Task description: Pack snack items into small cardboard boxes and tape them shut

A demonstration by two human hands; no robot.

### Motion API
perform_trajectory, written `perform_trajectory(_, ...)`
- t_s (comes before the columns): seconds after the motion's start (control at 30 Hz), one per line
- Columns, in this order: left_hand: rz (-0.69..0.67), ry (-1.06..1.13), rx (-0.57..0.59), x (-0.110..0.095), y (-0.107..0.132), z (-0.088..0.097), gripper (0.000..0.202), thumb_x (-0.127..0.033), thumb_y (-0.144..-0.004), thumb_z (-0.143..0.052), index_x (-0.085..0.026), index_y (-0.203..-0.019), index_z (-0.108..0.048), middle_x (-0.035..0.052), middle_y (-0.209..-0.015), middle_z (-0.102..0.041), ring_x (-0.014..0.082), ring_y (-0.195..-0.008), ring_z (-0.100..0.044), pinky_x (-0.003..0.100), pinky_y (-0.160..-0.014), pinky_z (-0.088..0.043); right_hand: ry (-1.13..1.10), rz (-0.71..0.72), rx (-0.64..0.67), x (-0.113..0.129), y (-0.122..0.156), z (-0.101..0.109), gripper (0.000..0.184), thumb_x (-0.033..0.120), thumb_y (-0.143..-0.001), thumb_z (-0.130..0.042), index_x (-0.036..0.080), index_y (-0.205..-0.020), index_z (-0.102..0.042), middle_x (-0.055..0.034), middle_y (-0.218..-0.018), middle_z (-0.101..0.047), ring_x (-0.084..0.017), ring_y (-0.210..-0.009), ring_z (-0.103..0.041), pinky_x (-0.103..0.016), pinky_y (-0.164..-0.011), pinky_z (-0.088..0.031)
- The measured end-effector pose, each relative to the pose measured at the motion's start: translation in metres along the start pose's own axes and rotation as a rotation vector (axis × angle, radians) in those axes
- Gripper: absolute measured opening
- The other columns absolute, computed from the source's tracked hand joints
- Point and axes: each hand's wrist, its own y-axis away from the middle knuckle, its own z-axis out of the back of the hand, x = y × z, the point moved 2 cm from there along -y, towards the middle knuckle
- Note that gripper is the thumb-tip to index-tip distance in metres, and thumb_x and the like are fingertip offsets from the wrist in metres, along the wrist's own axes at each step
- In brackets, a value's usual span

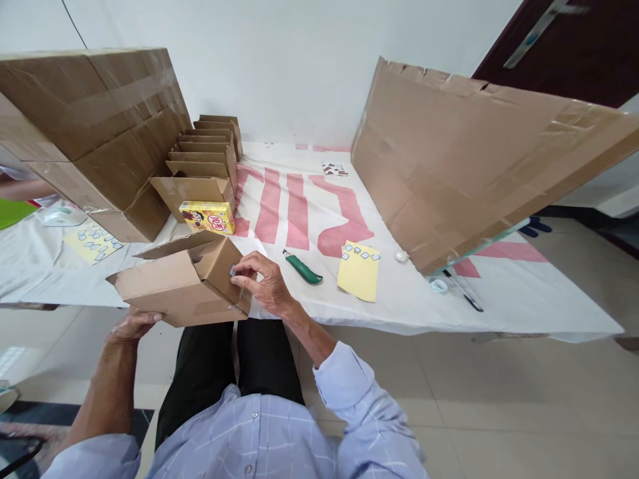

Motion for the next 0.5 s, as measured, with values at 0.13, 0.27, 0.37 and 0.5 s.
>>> perform_trajectory(0.13,-0.01,-0.014,-0.001,-0.0024,0.0012,-0.0017,0.109,-0.041,-0.023,-0.11,-0.023,-0.126,-0.077,0.0153,-0.122,-0.085,0.0408,-0.113,-0.078,0.045,-0.092,-0.069,0.022,0.006,-0.03,0.0005,-0.0006,-0.0029,0.015,0.038,-0.099,-0.083,0.023,-0.096,-0.082,-0.0061,-0.101,-0.074,-0.019,-0.09,-0.068,-0.035,-0.082,-0.061)
perform_trajectory(0.27,-0.012,-0.046,-0.008,-0.0049,0.0026,-0.0042,0.105,-0.044,-0.026,-0.109,-0.023,-0.123,-0.078,0.0173,-0.125,-0.084,0.0445,-0.116,-0.077,0.05,-0.095,-0.068,0.048,0.02,-0.049,0.0006,-0.0009,-0.0035,0.015,0.037,-0.1,-0.081,0.024,-0.095,-0.082,-0.0059,-0.098,-0.075,-0.02,-0.091,-0.069,-0.035,-0.082,-0.061)
perform_trajectory(0.37,-0.016,-0.079,0.0,-0.0042,0.0023,-0.0042,0.098,-0.044,-0.029,-0.106,-0.027,-0.121,-0.078,0.0142,-0.122,-0.084,0.0451,-0.12,-0.076,0.049,-0.094,-0.069,0.037,0.017,-0.033,0.0007,-0.0003,-0.0016,0.015,0.039,-0.099,-0.083,0.024,-0.097,-0.082,-0.0059,-0.101,-0.075,-0.019,-0.09,-0.069,-0.035,-0.081,-0.061)
perform_trajectory(0.5,0.0,-0.078,-0.012,-0.0024,0.0013,-0.0026,0.096,-0.04,-0.03,-0.105,-0.028,-0.121,-0.078,0.0119,-0.118,-0.085,0.0428,-0.119,-0.078,0.047,-0.094,-0.069,-0.017,0.009,0.017,0.001,-0.0002,0.0017,0.017,0.038,-0.095,-0.088,0.024,-0.102,-0.082,-0.0046,-0.103,-0.074,-0.017,-0.087,-0.069,-0.033,-0.08,-0.061)
